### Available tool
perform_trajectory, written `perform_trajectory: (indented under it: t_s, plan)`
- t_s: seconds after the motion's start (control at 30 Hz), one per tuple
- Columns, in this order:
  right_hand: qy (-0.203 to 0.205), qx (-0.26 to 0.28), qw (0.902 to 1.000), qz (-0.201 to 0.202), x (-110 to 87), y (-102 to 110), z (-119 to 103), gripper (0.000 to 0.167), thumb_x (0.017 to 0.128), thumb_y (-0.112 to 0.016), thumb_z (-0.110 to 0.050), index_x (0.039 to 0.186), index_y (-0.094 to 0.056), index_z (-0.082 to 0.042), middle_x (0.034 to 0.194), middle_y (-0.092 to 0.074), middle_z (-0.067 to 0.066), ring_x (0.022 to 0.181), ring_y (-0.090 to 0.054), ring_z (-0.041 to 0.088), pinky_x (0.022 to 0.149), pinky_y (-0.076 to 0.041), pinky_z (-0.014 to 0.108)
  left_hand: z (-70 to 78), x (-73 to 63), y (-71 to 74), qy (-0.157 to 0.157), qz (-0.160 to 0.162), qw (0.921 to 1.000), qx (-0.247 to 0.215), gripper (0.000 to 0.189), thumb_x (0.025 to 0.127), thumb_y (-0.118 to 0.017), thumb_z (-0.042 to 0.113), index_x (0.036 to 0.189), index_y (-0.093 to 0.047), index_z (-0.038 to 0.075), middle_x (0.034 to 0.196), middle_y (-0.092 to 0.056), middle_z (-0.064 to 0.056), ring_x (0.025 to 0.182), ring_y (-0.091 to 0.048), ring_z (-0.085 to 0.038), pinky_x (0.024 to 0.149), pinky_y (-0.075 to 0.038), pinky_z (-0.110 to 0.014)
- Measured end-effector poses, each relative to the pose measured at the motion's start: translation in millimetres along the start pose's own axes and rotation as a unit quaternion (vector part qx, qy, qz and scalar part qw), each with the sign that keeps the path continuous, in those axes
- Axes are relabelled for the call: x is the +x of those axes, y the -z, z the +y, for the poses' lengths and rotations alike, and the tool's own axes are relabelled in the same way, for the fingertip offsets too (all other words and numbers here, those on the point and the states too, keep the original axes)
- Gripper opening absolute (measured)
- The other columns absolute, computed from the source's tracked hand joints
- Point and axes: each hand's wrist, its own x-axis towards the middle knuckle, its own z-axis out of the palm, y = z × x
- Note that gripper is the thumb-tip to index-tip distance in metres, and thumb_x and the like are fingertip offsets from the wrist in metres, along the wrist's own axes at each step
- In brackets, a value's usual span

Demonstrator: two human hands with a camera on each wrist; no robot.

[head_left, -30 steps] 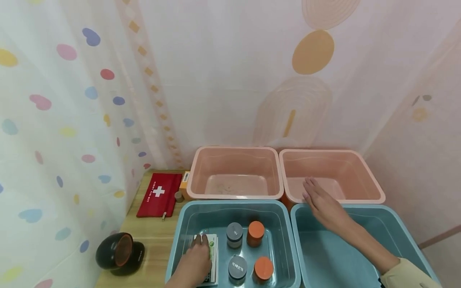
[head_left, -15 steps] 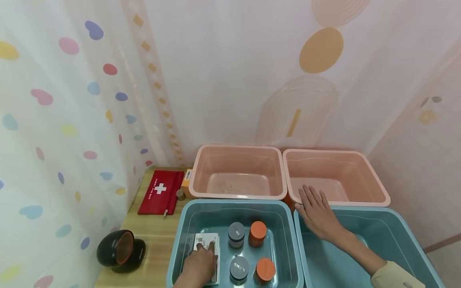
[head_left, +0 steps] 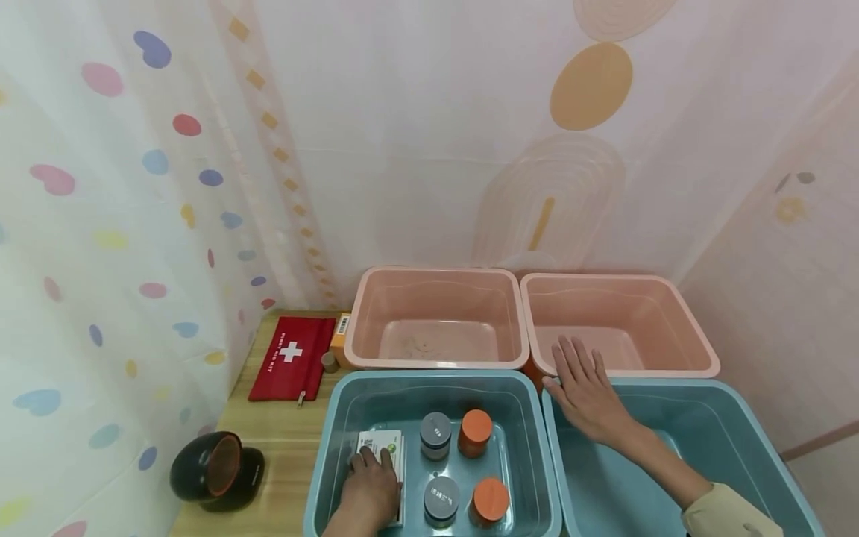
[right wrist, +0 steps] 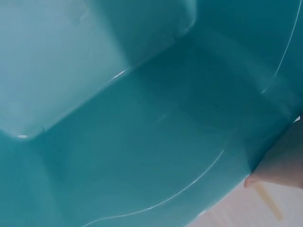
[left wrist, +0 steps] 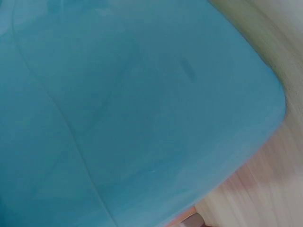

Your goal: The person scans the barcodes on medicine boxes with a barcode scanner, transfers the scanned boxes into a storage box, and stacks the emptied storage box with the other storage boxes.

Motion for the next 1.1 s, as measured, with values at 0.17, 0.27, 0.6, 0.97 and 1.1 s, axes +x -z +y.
perform_trajectory:
  t_s: [0.17,0.27,0.6,0.97,1.1]
  plan:
    - [-0.02,-0.011,0.9997,0.0,2.3,0,-8,0.076,0.116,-0.054,-0.03,0.17,-0.019,0.011,0.181,-0.005,0.032,0.168,0.003,0.052,0.131,0.003,0.074,-2.1,2.1,2.7,-0.004,-0.027,0.9996,0.009,0.053,0.105,-0.073,0.025,0.144,-0.061,-0.008,0.146,-0.05,-0.044,0.132,-0.052,-0.058,0.108,-0.055,-0.062]
    - [-0.022,-0.012,0.9997,0.003,4.4,-2,-11,0.075,0.116,-0.054,-0.03,0.169,-0.02,0.012,0.18,-0.005,0.032,0.168,0.003,0.053,0.131,0.002,0.075,-1.5,2.2,3.0,-0.001,-0.035,0.9993,0.012,0.053,0.105,-0.074,0.027,0.145,-0.062,-0.005,0.148,-0.05,-0.042,0.131,-0.052,-0.058,0.103,-0.058,-0.062]
    - [-0.034,-0.021,0.9986,0.035,1.8,-8,-12,0.07,0.117,-0.051,-0.029,0.168,-0.026,0.011,0.18,-0.01,0.033,0.167,-0.002,0.054,0.131,-0.001,0.074,6.0,1.9,3.9,0.003,-0.049,0.9984,0.028,0.052,0.106,-0.072,0.028,0.147,-0.061,-0.003,0.152,-0.049,-0.039,0.129,-0.056,-0.056,0.095,-0.062,-0.061]
    - [-0.036,-0.019,0.9984,0.039,-0.4,-7,-9,0.069,0.117,-0.051,-0.03,0.168,-0.028,0.01,0.179,-0.015,0.032,0.166,-0.007,0.057,0.131,-0.002,0.074,11.1,5.6,10.5,-0.046,0.03,0.997,0.054,0.057,0.1,-0.081,0.032,0.142,-0.065,-0.002,0.14,-0.055,-0.04,0.107,-0.066,-0.062,0.084,-0.064,-0.061]
    - [-0.034,-0.014,0.9988,0.034,1.4,-8,-10,0.069,0.116,-0.052,-0.029,0.168,-0.028,0.01,0.179,-0.016,0.032,0.166,-0.007,0.057,0.131,-0.001,0.074,14.0,7.1,6.5,-0.027,0.028,0.9951,0.091,0.068,0.096,-0.085,0.04,0.147,-0.063,0.0,0.147,-0.053,-0.039,0.108,-0.066,-0.061,0.086,-0.064,-0.06]
